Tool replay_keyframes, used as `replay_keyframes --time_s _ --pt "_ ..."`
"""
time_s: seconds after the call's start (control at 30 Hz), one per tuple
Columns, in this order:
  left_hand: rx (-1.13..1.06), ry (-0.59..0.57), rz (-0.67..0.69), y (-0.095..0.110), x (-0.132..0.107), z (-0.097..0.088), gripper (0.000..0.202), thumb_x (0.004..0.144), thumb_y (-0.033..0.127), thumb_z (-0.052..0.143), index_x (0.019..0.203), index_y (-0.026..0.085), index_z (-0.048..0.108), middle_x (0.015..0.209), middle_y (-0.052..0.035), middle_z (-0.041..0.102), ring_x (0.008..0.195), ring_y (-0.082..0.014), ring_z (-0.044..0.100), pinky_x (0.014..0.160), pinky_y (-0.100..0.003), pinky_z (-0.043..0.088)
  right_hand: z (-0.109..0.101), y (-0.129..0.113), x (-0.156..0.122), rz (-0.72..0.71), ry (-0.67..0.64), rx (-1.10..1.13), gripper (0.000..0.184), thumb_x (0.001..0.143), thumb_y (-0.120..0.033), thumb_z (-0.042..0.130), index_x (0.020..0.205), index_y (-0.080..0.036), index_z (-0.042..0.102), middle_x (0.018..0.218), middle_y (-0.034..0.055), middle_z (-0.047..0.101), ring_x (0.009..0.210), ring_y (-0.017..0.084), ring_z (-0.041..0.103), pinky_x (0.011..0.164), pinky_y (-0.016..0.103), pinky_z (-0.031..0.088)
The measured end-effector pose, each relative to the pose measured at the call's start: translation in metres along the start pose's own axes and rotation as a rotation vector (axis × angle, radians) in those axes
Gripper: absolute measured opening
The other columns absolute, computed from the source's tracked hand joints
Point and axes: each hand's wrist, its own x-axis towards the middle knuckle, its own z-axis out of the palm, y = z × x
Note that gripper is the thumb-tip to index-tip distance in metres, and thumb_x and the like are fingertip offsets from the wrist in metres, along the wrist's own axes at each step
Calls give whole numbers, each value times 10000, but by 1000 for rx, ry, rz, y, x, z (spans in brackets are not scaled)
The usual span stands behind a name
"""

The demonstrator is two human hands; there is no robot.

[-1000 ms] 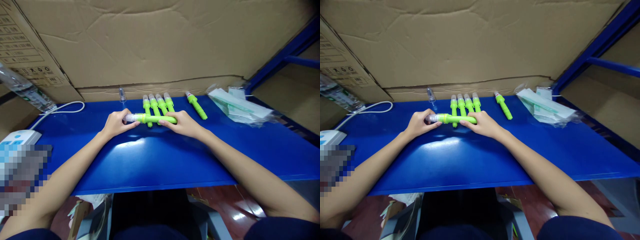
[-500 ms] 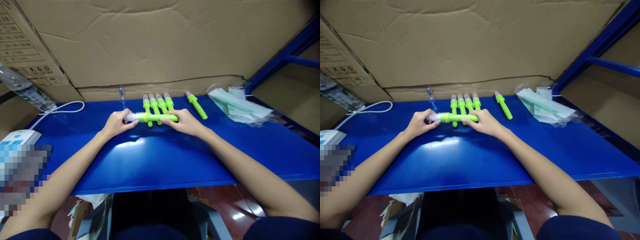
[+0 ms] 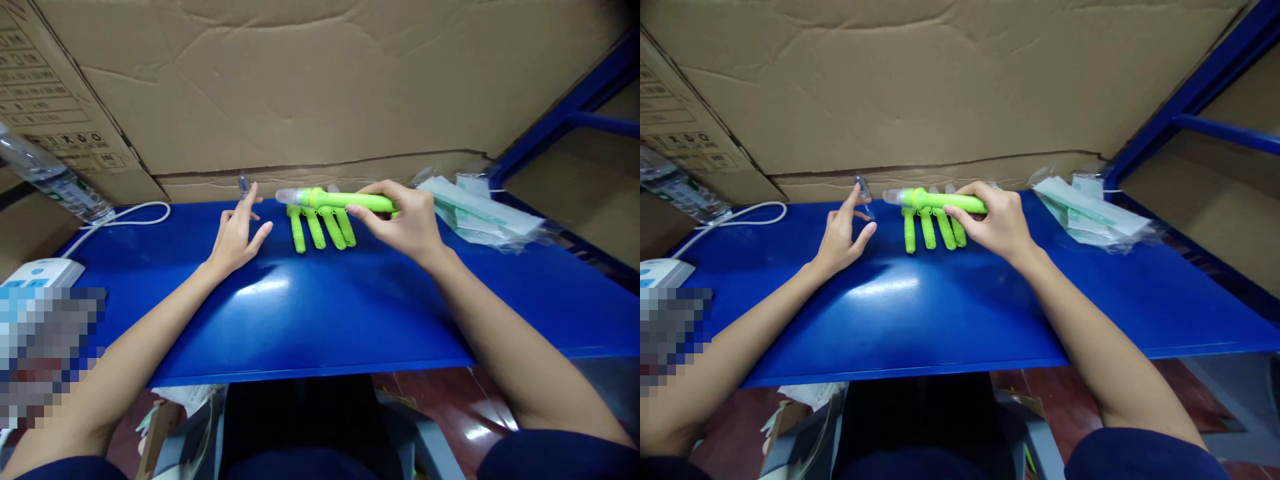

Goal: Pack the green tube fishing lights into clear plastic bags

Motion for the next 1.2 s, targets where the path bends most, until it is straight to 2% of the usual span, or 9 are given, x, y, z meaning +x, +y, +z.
replay_keyframes --time_s 0.1,0.27,0.43,0.53,0.8,0.97,1.07,1.2 --pt "29 -2 27 0 0 0 689 1025 577 375 1581 204 213 1400 -183 601 998 -239 689 968 -397 407 -3 12 3 12 88 -176 366 891 -561 606 944 -210 694 777 74 737 628 217 634 605 329 420" --pt "58 -30 47 3 0 -1 615 1037 521 364 1548 189 275 1388 -181 599 1014 -243 685 965 -406 418 -13 25 7 132 92 -403 388 921 -562 554 973 -207 702 781 108 735 740 290 679 639 349 432" --pt "76 -43 49 3 0 -2 560 1042 488 372 1495 161 340 1376 -187 598 1050 -253 677 951 -397 425 -17 28 12 348 -63 -614 419 923 -528 573 1055 -150 696 869 185 733 843 347 675 671 363 419" --pt "83 -58 41 3 0 -2 535 1043 477 370 1472 158 362 1396 -192 586 1060 -254 673 957 -402 425 -14 30 13 415 -152 -653 440 943 -531 538 1079 -136 675 928 213 719 906 361 663 707 376 429" --pt "99 -86 27 6 0 -2 506 1044 465 357 1429 144 424 1395 -189 585 1112 -262 653 974 -408 428 -4 30 14 449 -324 -676 495 979 -526 447 1141 -103 647 1041 263 705 980 400 658 744 413 446" --pt "101 -96 24 7 1 -2 492 1037 446 376 1406 132 463 1369 -189 603 1135 -273 641 976 -409 426 -2 26 12 445 -406 -672 523 991 -495 416 1263 -92 608 1088 273 705 1046 421 667 786 447 479" --pt "105 -103 30 8 1 -2 481 1038 437 376 1386 125 487 1366 -187 606 1123 -269 644 966 -404 423 2 25 9 450 -521 -641 510 996 -451 398 1323 -97 564 1153 273 691 1079 424 673 818 473 498" --pt "102 -112 36 8 1 -3 452 1042 434 369 1348 137 520 1379 -173 600 1058 -247 666 953 -404 416 8 25 5 447 -686 -607 486 967 -449 451 1297 -113 566 1196 263 679 1133 422 659 850 487 512"
